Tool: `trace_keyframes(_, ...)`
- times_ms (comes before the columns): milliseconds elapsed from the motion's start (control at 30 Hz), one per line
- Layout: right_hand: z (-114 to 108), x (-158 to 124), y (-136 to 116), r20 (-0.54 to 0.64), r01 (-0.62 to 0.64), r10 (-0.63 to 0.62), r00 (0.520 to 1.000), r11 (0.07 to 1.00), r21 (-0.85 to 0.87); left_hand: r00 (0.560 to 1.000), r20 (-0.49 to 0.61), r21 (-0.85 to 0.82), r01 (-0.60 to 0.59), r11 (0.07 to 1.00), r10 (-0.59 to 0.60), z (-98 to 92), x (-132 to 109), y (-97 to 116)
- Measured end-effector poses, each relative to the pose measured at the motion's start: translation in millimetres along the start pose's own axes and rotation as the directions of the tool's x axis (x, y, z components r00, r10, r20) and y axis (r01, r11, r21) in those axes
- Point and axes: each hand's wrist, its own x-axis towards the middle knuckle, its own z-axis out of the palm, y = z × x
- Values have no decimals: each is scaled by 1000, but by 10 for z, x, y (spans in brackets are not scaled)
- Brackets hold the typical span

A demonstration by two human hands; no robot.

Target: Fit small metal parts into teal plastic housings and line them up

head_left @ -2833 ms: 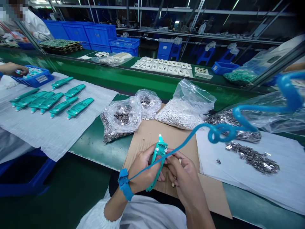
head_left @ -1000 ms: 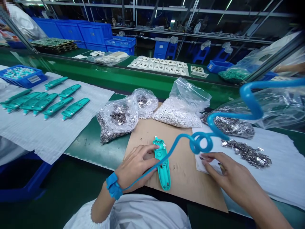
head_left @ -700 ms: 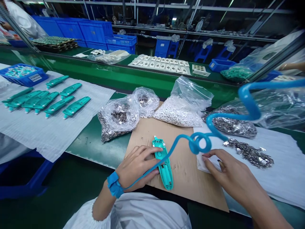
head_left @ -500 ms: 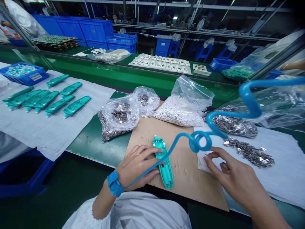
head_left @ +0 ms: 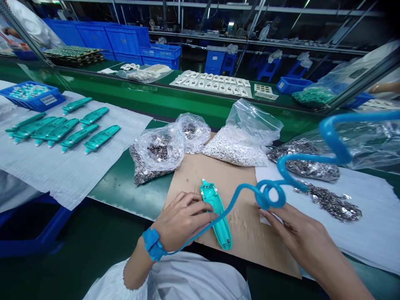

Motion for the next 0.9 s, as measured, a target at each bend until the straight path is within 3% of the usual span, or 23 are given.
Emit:
trace_keyframes(100,8,0,-60,-58,72,-71,996,997,1,999,-35,-2,-7,1000,7,2,1,-1)
trace_keyframes(200,-9,-3,-189,-69,61,-59,996,998,31,998,-60,13,1,1000,0,1,8,-4)
trace_keyframes(300,-12,-4,-357,34,84,-89,995,988,126,997,-77,27,15,1000,-13,-7,18,-4)
trace_keyframes(433,76,-11,-526,176,233,-284,942,937,261,995,-98,22,33,999,-31,-20,23,1)
trace_keyframes(500,146,-23,-568,202,260,-318,926,928,266,996,-81,1,41,999,-41,-17,25,-1)
trace_keyframes(800,256,-45,-635,95,265,-292,952,937,230,996,-55,-18,64,998,-65,38,47,-28)
trace_keyframes(900,242,-32,-655,122,250,-285,951,937,244,997,-58,-13,59,998,-59,40,49,-30)
